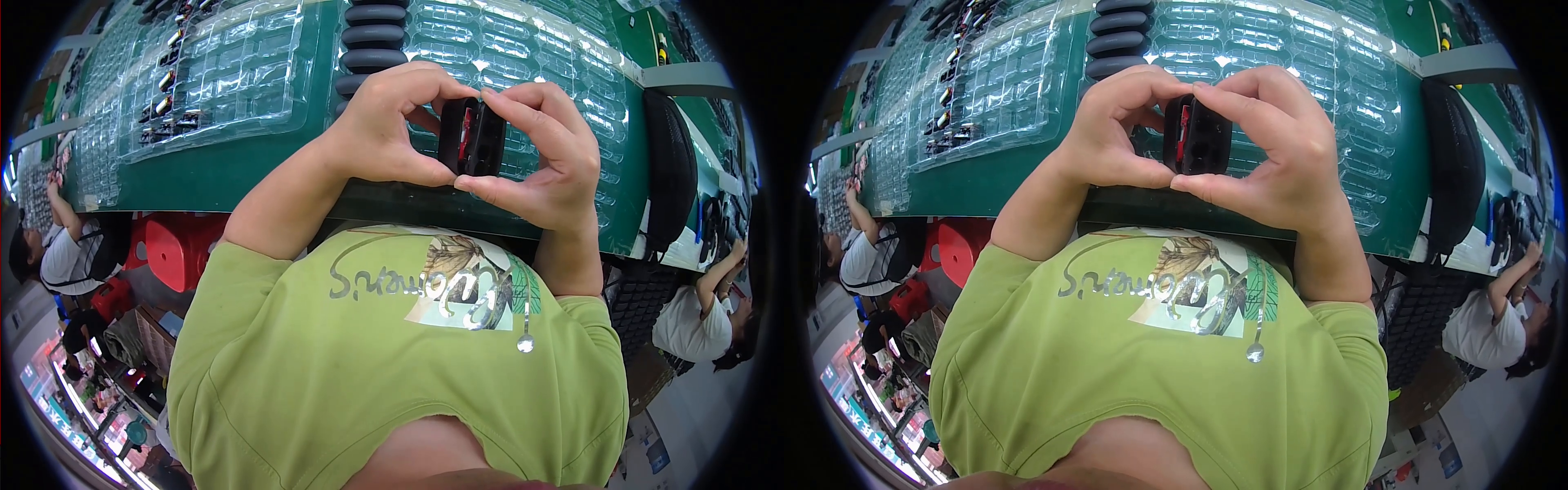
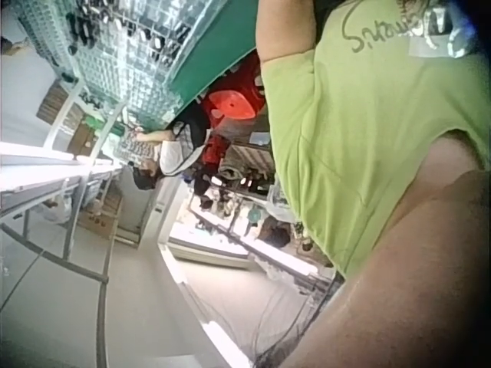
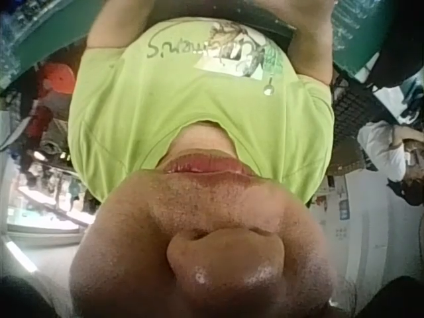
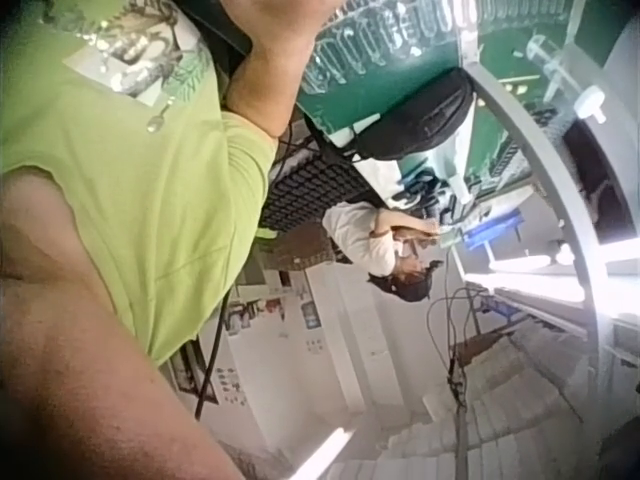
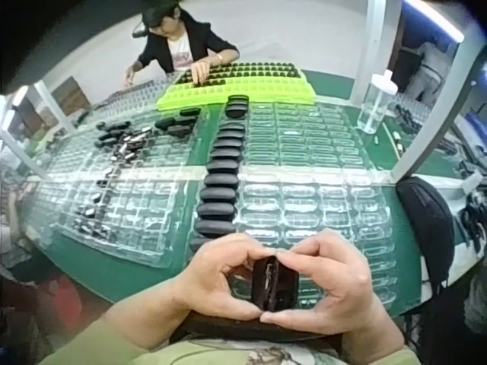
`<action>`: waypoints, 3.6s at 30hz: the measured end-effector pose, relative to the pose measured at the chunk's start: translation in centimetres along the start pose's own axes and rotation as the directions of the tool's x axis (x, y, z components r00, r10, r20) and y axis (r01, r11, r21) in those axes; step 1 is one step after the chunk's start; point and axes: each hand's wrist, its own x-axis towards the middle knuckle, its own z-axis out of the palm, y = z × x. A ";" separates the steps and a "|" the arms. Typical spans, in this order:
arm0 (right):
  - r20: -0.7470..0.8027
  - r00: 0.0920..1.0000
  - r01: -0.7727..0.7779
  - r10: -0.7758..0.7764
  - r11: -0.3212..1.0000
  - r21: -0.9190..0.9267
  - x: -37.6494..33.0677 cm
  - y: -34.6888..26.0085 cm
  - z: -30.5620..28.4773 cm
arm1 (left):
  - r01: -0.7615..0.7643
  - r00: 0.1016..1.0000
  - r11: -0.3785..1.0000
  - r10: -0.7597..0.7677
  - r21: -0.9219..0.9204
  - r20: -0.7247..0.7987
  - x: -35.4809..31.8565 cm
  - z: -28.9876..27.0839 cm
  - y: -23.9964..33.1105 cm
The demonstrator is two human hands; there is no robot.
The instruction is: The person assembles black plastic components by hand, likely earbud charging cases, on an industrial manufacturing assembly line.
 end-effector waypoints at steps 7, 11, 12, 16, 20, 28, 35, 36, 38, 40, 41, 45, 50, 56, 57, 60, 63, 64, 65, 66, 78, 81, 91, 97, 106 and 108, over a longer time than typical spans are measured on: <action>0.063 0.998 0.009 -0.009 1.000 -0.014 0.1 0.2 0.0 | -0.042 0.999 0.999 0.042 -0.035 0.019 0.0 0.0 -0.2; 0.090 0.996 0.025 -0.022 0.999 -0.033 0.4 0.1 0.0 | -0.046 0.999 0.998 0.046 -0.051 0.007 -0.1 0.0 -0.2; 0.091 0.996 0.026 -0.022 0.999 -0.035 0.4 0.1 0.0 | -0.047 0.999 0.997 0.048 -0.053 0.006 -0.1 -0.1 -0.2; 0.094 0.995 0.017 -0.014 1.000 -0.025 0.2 0.3 0.1 | -0.028 0.995 1.000 0.029 -0.013 0.090 -0.1 -0.5 -0.2; 0.052 0.999 -0.004 0.006 0.999 -0.034 0.0 0.2 0.6 | -0.038 0.996 0.999 0.039 -0.015 0.080 -0.2 -0.6 -0.1; -0.026 1.000 -0.001 0.001 1.000 0.029 -0.4 1.1 0.8 | -0.046 0.999 0.998 0.047 -0.049 0.011 -0.4 -0.2 -0.8; 0.055 0.997 0.058 -0.059 0.998 0.033 -0.4 0.9 0.4 | -0.168 0.985 0.986 0.168 -0.015 -0.035 -0.4 0.2 -0.3; 0.055 0.997 0.057 -0.059 0.998 0.034 -0.3 1.0 0.3 | -0.167 0.985 0.986 0.167 -0.014 -0.035 -0.3 0.3 -0.2; 0.103 0.994 0.037 -0.041 0.998 0.045 -0.2 1.2 0.1 | -0.161 0.987 0.987 0.161 0.016 -0.015 -0.3 0.2 -0.1; 0.080 0.997 -0.005 0.001 0.999 0.045 -0.4 1.3 0.5 | -0.146 0.989 0.989 0.146 0.013 -0.018 -0.1 0.0 -0.2; 0.058 0.997 -0.046 0.043 0.998 0.044 -0.4 1.4 0.6 | -0.132 0.991 0.991 0.132 0.010 -0.021 0.0 -0.1 -0.3; 0.020 0.997 -0.074 0.073 0.992 0.106 -0.3 1.5 0.6 | -0.127 0.990 0.990 0.123 -0.067 -0.062 0.2 0.4 -0.7; 0.144 0.983 -0.141 0.115 0.972 0.186 -0.2 1.7 -0.4 | -0.125 0.992 0.990 0.125 0.067 0.002 0.1 0.0 -0.2; 0.107 0.987 -0.132 0.122 0.987 0.090 -0.4 0.5 -1.5 | -0.070 0.998 0.993 0.069 0.091 0.016 0.6 0.6 2.1; 0.099 0.987 -0.133 0.124 0.987 0.091 -0.7 0.2 -1.6 | -0.071 0.997 0.993 0.069 0.094 0.024 0.6 0.7 2.7; 0.066 0.993 -0.109 0.100 0.979 0.170 -1.8 -0.7 -1.7 | -0.030 0.996 0.987 0.016 0.160 0.091 0.0 1.3 4.1; 0.067 0.979 -0.203 0.192 0.938 0.280 -3.7 -2.0 -1.5 | 0.071 0.989 0.997 -0.068 -0.019 0.131 -1.3 2.4 4.7; 0.062 0.977 -0.212 0.203 0.934 0.288 -4.4 -2.2 -1.3 | 0.083 0.987 0.996 -0.079 -0.018 0.140 -1.7 2.9 4.8; 0.077 0.970 -0.243 0.231 0.910 0.336 -5.2 -2.3 -1.2 | 0.188 0.972 0.979 -0.174 -0.075 0.155 -2.3 3.4 5.1; 0.096 0.962 -0.272 0.255 0.883 0.382 -5.8 -2.4 -1.1 | 0.288 0.949 0.949 -0.265 -0.130 0.171 -2.8 3.9 5.2; 0.165 0.971 -0.211 0.171 0.941 0.265 -9.9 -4.4 -0.9 | 0.279 0.928 0.948 -0.308 0.155 0.209 -5.8 6.9 6.7; 0.229 0.937 -0.326 0.263 0.892 0.312 -10.6 -4.7 -0.7 | 0.378 0.901 0.925 -0.378 0.044 0.212 -6.4 7.3 6.4; 0.212 0.925 -0.373 0.316 0.864 0.340 -11.5 -4.2 -0.2 | 0.519 0.844 0.852 -0.501 -0.059 0.193 -6.4 8.1 6.3; 0.279 0.904 -0.407 0.324 0.854 0.326 -11.1 -4.5 -0.3 | 0.481 0.842 0.876 -0.472 0.031 0.262 -6.8 7.7 5.6; 0.328 0.833 -0.553 0.446 0.694 0.461 -12.0 -4.1 0.9 | 0.555 0.823 0.824 -0.523 -0.115 0.222 -7.2 7.8 5.0; 0.289 0.861 -0.508 0.419 0.751 0.422 -11.7 -3.9 0.6 | 0.565 0.814 0.818 -0.531 -0.109 0.237 -6.6 7.4 5.1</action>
